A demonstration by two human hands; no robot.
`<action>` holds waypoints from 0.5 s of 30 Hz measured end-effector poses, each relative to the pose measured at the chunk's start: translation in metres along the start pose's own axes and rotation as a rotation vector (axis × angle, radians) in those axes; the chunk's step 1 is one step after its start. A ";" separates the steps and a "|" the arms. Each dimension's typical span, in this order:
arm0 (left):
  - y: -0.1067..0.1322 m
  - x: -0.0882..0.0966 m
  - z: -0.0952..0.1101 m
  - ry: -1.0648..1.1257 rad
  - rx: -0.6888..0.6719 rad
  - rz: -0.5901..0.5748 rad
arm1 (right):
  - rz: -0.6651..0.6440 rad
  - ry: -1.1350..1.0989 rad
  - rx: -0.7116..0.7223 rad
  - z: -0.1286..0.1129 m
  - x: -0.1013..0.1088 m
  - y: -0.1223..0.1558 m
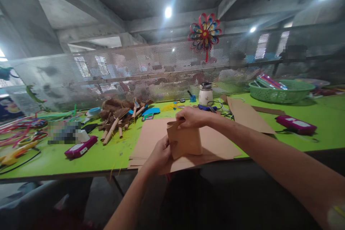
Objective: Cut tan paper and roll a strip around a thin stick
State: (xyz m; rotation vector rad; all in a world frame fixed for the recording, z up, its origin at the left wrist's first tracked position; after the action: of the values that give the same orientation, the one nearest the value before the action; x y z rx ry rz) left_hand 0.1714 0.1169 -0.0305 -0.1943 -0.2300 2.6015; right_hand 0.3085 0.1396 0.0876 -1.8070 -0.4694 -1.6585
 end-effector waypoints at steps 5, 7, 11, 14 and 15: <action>0.000 0.008 0.005 -0.231 -0.050 0.057 | -0.057 -0.019 0.149 -0.017 0.008 -0.008; 0.000 0.008 0.007 -0.287 -0.065 0.048 | -0.079 -0.042 0.205 -0.024 0.006 -0.011; 0.001 0.004 0.012 -0.314 -0.065 0.050 | -0.044 0.008 0.216 -0.029 -0.001 -0.016; 0.001 -0.003 0.015 -0.260 -0.070 0.072 | 0.002 0.018 0.215 -0.029 -0.001 -0.016; 0.002 -0.004 0.016 -0.263 -0.082 0.102 | 0.011 0.019 0.212 -0.029 -0.001 -0.016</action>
State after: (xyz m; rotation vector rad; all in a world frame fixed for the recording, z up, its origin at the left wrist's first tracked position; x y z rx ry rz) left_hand 0.1716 0.1113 -0.0149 0.1120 -0.4303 2.7175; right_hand 0.2764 0.1318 0.0903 -1.6345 -0.6017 -1.5543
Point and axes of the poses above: each hand's wrist, its own y-axis away from the middle knuckle, its own x-axis out of the back of the hand, z = x × y, the point moved 4 cm from there along -y, towards the middle knuckle, and after that the axes turned 7 degrees about y, right-handed, at the moved point
